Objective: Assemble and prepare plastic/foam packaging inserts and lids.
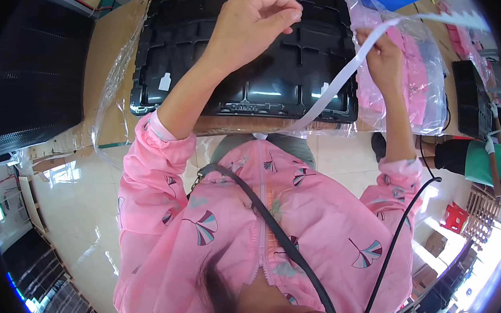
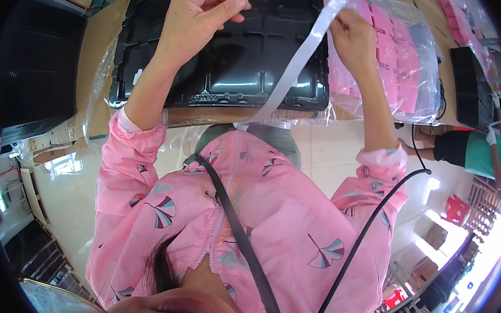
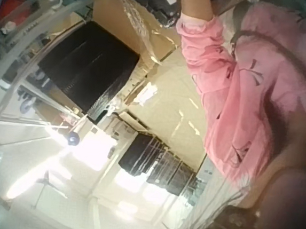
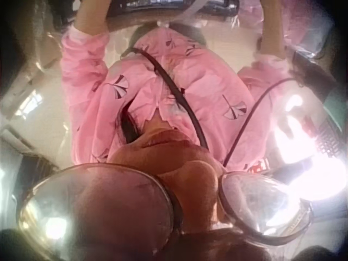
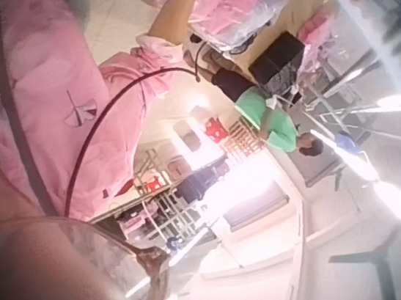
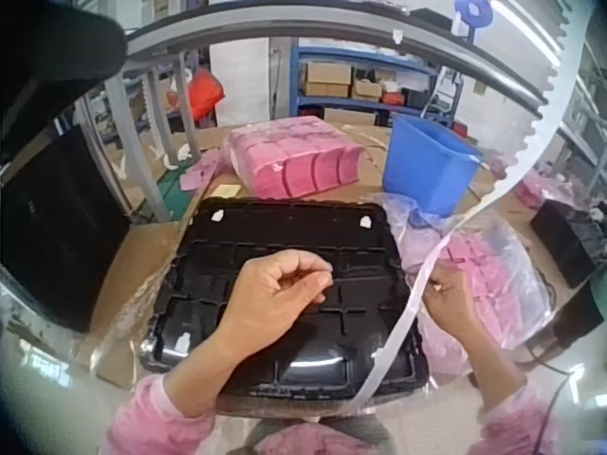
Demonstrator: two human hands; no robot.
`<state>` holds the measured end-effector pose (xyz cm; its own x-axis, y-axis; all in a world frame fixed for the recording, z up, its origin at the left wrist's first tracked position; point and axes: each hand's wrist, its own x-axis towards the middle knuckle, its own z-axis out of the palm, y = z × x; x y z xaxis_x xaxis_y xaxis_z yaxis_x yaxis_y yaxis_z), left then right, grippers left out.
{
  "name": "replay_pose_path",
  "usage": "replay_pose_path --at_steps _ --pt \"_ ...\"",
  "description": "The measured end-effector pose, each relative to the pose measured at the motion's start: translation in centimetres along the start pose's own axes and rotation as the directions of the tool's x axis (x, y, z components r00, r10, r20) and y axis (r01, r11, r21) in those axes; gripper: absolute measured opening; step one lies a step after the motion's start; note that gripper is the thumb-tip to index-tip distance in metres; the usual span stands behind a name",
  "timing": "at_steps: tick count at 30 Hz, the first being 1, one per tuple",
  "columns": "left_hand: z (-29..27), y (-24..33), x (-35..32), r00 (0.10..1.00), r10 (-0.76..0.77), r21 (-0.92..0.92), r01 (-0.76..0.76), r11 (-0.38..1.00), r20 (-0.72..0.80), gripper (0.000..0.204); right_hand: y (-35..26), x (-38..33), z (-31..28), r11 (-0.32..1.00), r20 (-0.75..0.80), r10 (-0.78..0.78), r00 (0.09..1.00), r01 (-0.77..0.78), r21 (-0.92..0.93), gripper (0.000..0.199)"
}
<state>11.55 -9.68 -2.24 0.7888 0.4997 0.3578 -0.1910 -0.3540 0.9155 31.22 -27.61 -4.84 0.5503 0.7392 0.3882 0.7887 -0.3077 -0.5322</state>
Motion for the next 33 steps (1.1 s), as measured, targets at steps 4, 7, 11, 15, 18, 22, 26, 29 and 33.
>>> replay_pose_path --at_steps 4,7,11,15,18,22,26,29,33 --pt "0.2 -0.3 -1.9 0.991 -0.065 0.085 0.055 0.995 0.119 0.017 -0.9 -4.9 -0.5 0.978 -0.174 0.001 0.985 0.036 0.208 0.008" --pt "0.8 -0.3 -2.7 0.982 -0.073 0.140 0.049 0.989 0.175 0.016 -1.2 -6.0 -1.5 0.997 -0.159 -0.015 0.987 0.028 0.077 0.009" --pt "0.5 0.1 -4.0 0.983 -0.032 0.214 -0.008 0.977 0.182 0.015 -3.1 -8.8 -5.9 0.955 0.399 0.294 0.868 -0.248 -0.164 0.010" --pt "0.8 -0.3 -4.8 0.978 -0.048 0.235 -0.001 0.972 0.204 0.015 -9.2 -10.1 -6.0 0.885 0.508 -0.275 0.817 0.009 0.465 0.007" --pt "1.6 -0.8 -5.1 0.970 -0.077 0.193 0.031 0.981 0.232 0.015 -11.9 -7.5 -2.4 0.855 0.144 -0.195 0.970 0.096 0.510 0.008" --pt "2.0 -0.5 -5.8 0.966 -0.066 0.242 0.004 0.970 0.249 0.015 -8.5 -3.8 1.5 0.972 0.070 -0.236 0.969 0.235 0.027 0.012" --pt "1.3 -0.7 -6.4 0.969 -0.130 0.223 0.082 0.971 0.212 0.015 -6.2 -4.4 -0.4 0.971 0.408 -0.072 0.910 0.158 -0.182 0.012" --pt "1.3 -0.7 -6.5 0.969 -0.135 0.236 0.084 0.968 0.207 0.015 -6.0 -4.7 -1.0 1.000 0.411 0.012 0.912 0.000 -0.030 0.012" --pt "1.4 -0.9 -6.8 0.972 -0.124 0.230 0.077 0.970 0.198 0.015 -5.1 -4.5 0.2 0.978 0.376 -0.180 0.909 0.206 -0.030 0.012"
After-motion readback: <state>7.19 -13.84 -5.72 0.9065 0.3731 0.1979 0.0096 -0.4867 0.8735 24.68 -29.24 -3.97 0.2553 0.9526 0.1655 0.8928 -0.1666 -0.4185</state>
